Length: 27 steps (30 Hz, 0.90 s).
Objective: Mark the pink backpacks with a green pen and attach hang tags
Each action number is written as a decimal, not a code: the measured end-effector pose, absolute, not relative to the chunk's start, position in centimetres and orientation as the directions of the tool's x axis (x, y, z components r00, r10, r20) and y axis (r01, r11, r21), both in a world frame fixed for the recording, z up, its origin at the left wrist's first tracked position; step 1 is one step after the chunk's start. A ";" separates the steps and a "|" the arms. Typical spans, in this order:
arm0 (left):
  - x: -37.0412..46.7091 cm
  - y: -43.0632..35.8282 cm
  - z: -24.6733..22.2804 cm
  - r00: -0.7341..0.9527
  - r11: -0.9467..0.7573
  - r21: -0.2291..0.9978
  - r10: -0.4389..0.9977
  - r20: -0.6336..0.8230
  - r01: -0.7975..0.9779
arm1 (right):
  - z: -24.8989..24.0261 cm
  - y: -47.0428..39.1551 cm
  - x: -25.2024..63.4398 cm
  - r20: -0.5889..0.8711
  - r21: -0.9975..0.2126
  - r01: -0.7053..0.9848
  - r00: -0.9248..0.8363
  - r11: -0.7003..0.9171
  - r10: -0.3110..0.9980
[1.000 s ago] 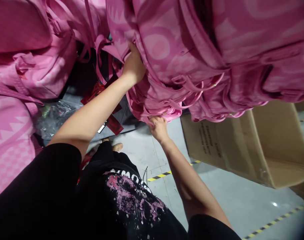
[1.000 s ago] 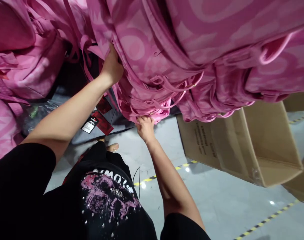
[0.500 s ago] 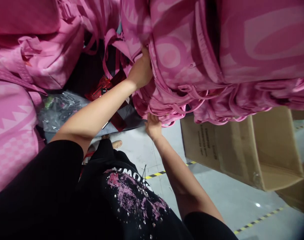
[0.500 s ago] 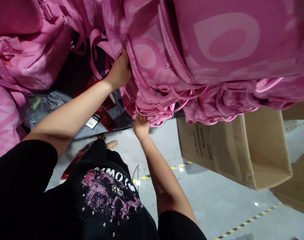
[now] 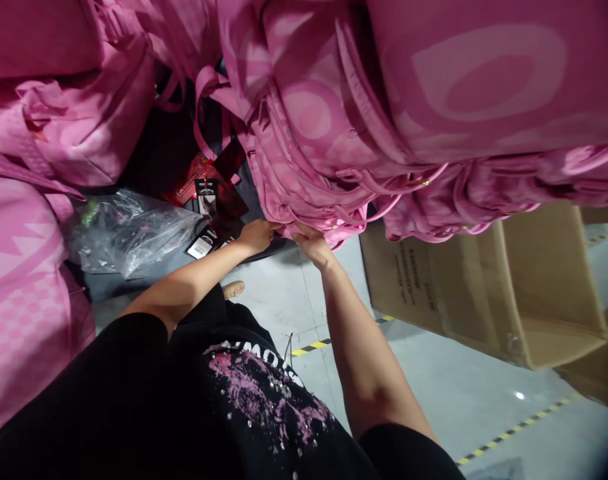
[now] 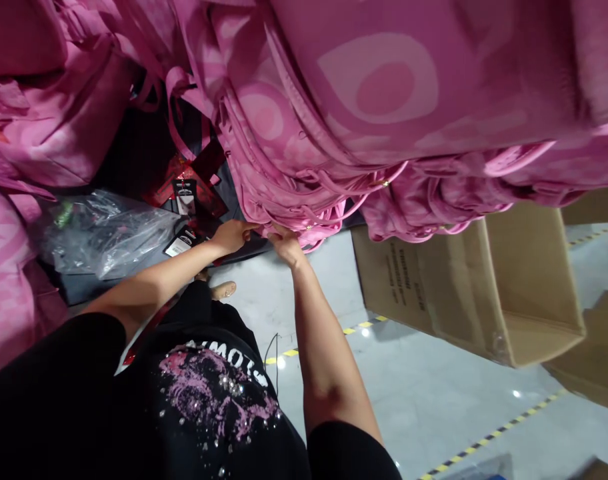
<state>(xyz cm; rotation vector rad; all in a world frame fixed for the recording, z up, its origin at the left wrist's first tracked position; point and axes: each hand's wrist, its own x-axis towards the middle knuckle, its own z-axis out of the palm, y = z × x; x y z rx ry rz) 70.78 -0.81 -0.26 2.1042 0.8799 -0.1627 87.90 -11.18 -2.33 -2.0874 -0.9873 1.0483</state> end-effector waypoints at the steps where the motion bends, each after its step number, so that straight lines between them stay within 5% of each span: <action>1: 71.4 -0.9 -1.2 0.746 -0.411 0.648 0.531 -0.401 0.641 | -2.3 -11.1 87.9 -0.411 -0.770 0.319 0.415 -0.553 0.811; 15: 72.9 0.5 -3.6 0.795 -0.469 0.689 0.545 -0.267 0.552 | -3.6 -10.4 88.1 -0.466 -0.822 -0.003 0.581 -0.570 0.668; 27: 73.1 2.0 -1.3 0.850 -0.656 0.542 0.417 -0.321 0.526 | -3.3 -10.0 88.1 -0.515 -0.812 -0.094 0.580 -0.576 0.631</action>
